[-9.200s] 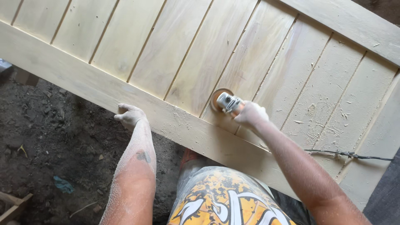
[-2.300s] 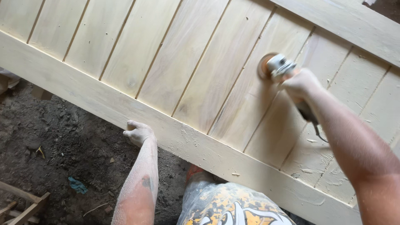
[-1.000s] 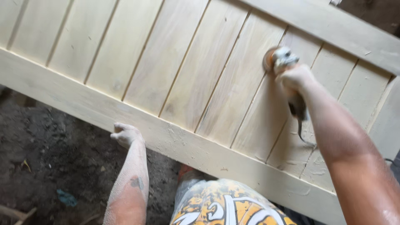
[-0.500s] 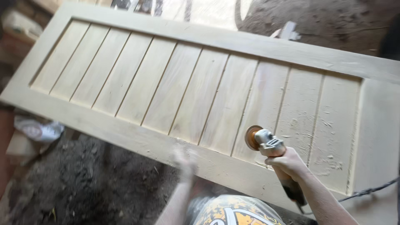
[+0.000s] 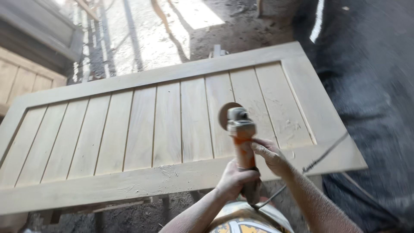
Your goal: The person sands a wooden door panel using a power sander, moving the tool across the surface of the wood with both hands.
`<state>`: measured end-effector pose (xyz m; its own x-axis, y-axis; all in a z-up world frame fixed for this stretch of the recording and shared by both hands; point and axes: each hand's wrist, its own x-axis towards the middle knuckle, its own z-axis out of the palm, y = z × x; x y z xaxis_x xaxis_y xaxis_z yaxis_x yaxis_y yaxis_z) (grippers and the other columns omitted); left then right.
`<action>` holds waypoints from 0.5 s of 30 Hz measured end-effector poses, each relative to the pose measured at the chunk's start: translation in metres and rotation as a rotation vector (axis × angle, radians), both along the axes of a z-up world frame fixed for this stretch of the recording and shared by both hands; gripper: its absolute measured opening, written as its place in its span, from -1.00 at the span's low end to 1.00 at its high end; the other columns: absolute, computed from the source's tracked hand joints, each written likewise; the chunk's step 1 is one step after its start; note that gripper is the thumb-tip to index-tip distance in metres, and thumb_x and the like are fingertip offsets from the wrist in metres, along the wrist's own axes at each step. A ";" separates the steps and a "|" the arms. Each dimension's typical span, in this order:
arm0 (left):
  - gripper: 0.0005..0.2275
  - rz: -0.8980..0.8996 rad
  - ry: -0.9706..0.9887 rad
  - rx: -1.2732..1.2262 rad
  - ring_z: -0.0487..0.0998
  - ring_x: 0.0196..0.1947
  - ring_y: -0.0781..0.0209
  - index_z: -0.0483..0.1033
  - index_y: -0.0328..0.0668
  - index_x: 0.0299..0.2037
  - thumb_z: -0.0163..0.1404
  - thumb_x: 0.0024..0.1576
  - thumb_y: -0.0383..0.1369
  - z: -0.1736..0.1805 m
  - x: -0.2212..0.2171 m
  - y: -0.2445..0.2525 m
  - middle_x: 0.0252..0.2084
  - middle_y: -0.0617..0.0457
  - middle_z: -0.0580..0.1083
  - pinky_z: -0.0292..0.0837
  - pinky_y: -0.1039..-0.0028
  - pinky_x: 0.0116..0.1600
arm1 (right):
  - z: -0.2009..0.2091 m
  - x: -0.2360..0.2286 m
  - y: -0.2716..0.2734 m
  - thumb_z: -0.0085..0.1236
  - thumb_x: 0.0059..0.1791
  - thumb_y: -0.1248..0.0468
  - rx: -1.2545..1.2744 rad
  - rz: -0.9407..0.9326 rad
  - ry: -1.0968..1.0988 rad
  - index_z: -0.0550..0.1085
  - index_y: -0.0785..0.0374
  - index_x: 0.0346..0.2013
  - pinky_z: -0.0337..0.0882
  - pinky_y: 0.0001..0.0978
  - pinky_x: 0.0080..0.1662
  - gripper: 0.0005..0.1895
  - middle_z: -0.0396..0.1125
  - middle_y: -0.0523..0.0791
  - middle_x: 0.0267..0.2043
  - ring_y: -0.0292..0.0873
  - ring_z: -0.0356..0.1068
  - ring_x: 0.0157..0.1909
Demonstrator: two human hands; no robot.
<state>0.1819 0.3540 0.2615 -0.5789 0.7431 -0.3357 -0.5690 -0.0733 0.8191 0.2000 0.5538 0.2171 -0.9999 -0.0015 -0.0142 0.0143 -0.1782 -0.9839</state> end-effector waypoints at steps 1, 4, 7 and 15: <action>-0.76 0.010 -0.002 0.020 0.55 -0.42 0.12 0.48 -0.47 -0.23 0.17 -0.03 -0.46 0.003 0.002 -0.016 -0.37 -0.14 0.52 0.52 0.39 -0.30 | -0.010 0.009 0.009 0.04 0.07 -0.04 0.198 0.036 -0.089 0.50 0.30 0.18 0.44 -0.27 0.17 -0.45 0.48 -0.02 0.12 -0.15 0.43 0.16; -0.76 0.103 0.024 0.067 0.58 -0.39 0.15 0.51 -0.37 -0.25 0.17 -0.09 -0.44 0.016 0.014 -0.078 -0.38 -0.07 0.54 0.55 0.37 -0.25 | -0.030 0.040 0.057 0.08 -0.02 -0.14 0.695 0.009 -0.401 0.61 0.03 0.07 0.49 -0.25 0.14 -0.50 0.54 -0.18 0.07 -0.18 0.49 0.14; -0.64 0.189 -0.025 0.040 0.60 -0.38 0.08 0.42 -0.38 -0.12 0.17 -0.13 -0.47 0.031 0.021 -0.156 -0.37 -0.07 0.54 0.57 0.27 -0.26 | -0.032 0.080 0.098 0.19 -0.06 -0.20 1.032 -0.062 -0.698 0.65 -0.01 -0.04 0.48 -0.09 0.23 -0.53 0.55 -0.17 -0.07 -0.11 0.54 0.04; -0.52 0.496 0.027 -0.011 0.61 -0.31 -0.05 0.30 -0.43 0.07 0.10 -0.09 -0.51 0.071 0.048 -0.311 -0.33 -0.16 0.48 0.64 0.11 -0.15 | -0.103 0.229 0.065 -0.10 0.04 -0.19 1.373 0.129 -0.740 0.68 0.03 -0.50 -0.15 0.29 0.42 -0.46 0.53 -0.25 -0.29 -0.23 0.42 0.07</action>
